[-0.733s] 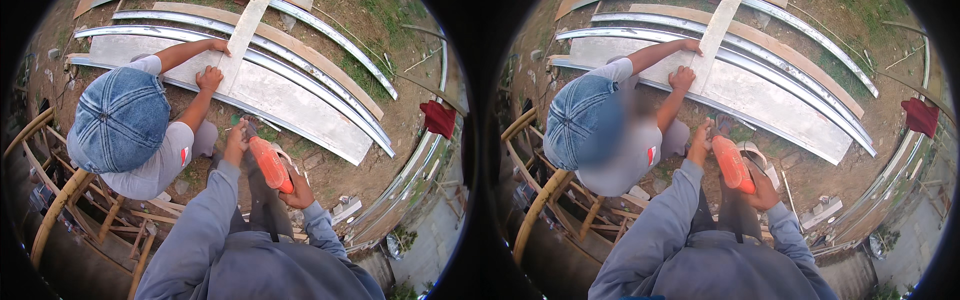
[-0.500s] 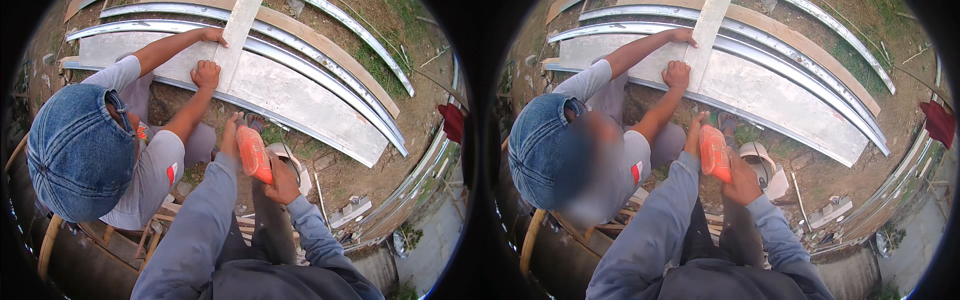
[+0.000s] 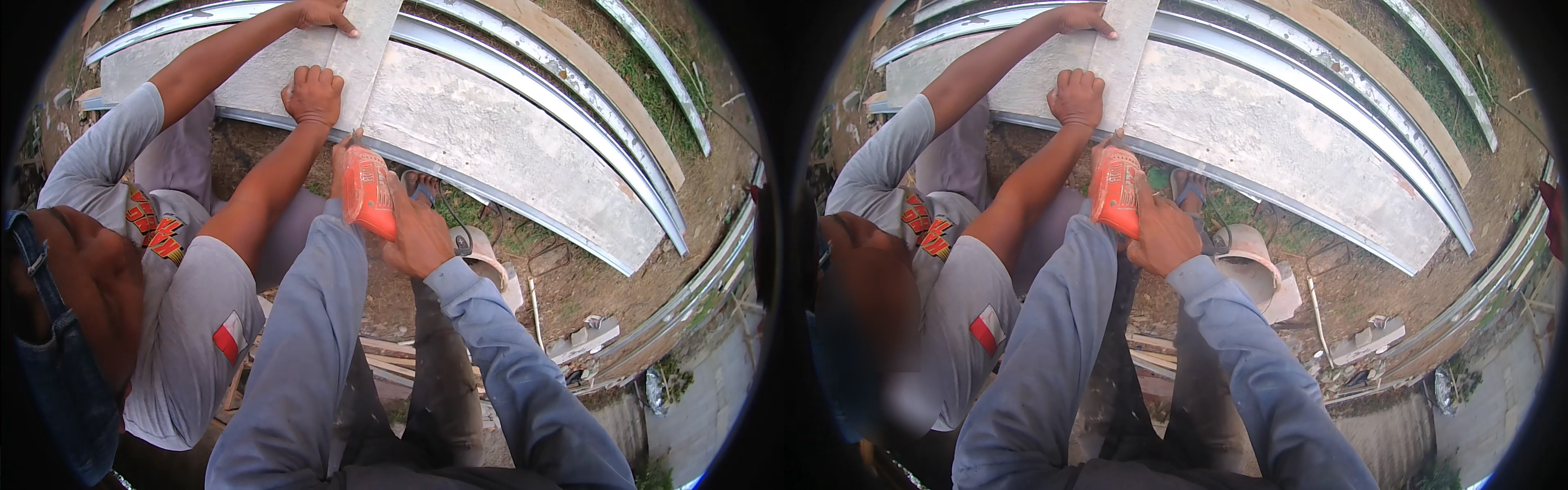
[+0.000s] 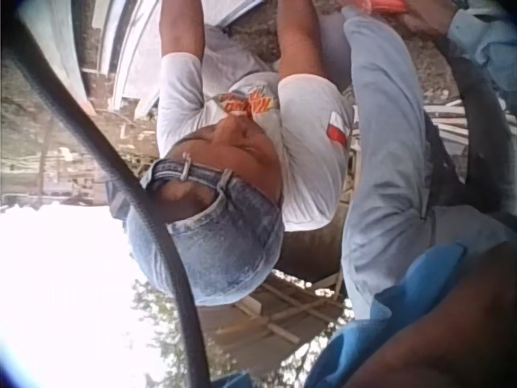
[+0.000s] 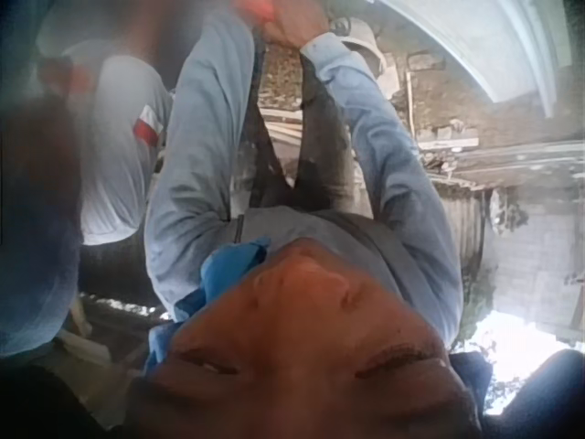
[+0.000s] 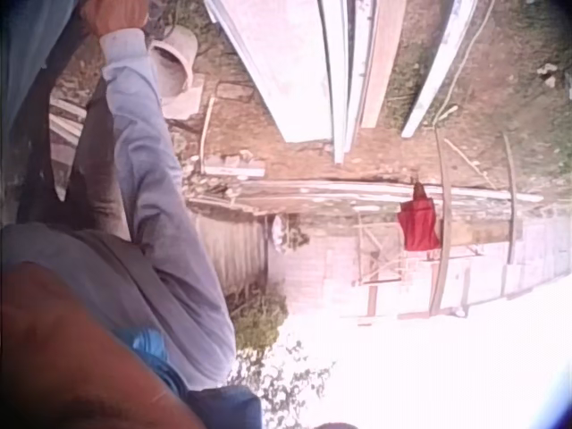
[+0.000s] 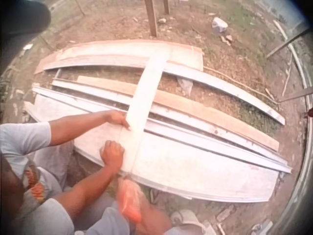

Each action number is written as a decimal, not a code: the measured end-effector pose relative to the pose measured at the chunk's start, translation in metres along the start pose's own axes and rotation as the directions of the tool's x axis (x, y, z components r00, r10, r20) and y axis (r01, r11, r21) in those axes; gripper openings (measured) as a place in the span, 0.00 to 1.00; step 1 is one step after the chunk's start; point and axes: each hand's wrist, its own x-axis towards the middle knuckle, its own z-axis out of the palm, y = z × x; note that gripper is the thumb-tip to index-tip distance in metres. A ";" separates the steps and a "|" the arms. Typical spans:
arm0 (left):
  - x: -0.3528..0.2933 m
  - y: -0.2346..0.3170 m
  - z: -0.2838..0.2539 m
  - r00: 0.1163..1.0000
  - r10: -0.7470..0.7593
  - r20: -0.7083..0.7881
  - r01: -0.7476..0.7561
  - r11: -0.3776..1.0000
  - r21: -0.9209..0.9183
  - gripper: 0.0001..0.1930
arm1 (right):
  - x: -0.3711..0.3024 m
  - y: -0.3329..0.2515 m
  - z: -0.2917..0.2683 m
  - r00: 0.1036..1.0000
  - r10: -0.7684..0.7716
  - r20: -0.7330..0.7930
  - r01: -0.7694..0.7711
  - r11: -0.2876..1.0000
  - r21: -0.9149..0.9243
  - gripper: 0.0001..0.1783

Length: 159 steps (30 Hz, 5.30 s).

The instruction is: The person uses a corded drill to drive screws into metal profiles laid on the ground. A coworker holds the profiles steady while the person drills. The person repeatedly picks screws from a bucket and fastens them along the length of the metal frame.

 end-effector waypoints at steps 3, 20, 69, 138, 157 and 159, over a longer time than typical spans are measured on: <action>0.018 0.011 -0.013 0.975 0.025 0.221 -0.005 0.996 -0.087 0.16 | 0.011 -0.002 -0.003 0.997 0.022 0.078 -0.020 0.999 -0.032 0.52; 0.015 0.031 0.019 0.904 0.019 -0.428 -0.036 0.999 -0.031 0.18 | 0.024 -0.049 0.013 0.974 0.196 0.109 -0.181 0.974 -0.136 0.54; -0.009 0.034 0.045 0.992 -0.078 -0.095 0.052 0.967 -0.248 0.19 | 0.066 -0.087 0.016 0.923 0.374 0.087 -0.367 0.926 -0.089 0.49; -0.597 0.099 0.298 0.515 -0.856 -0.031 0.815 0.479 0.327 0.07 | -0.480 -0.163 0.146 0.574 0.689 -0.443 -0.081 0.586 0.806 0.22; -0.626 0.016 0.299 0.705 -0.708 -0.034 0.302 0.257 0.918 0.15 | -0.463 -0.100 0.129 0.501 0.691 -0.520 -0.093 0.641 0.762 0.21; -0.597 0.005 0.308 0.718 -0.663 -0.210 0.528 0.322 0.786 0.16 | -0.458 -0.092 0.106 0.531 0.696 -0.483 -0.079 0.608 0.790 0.23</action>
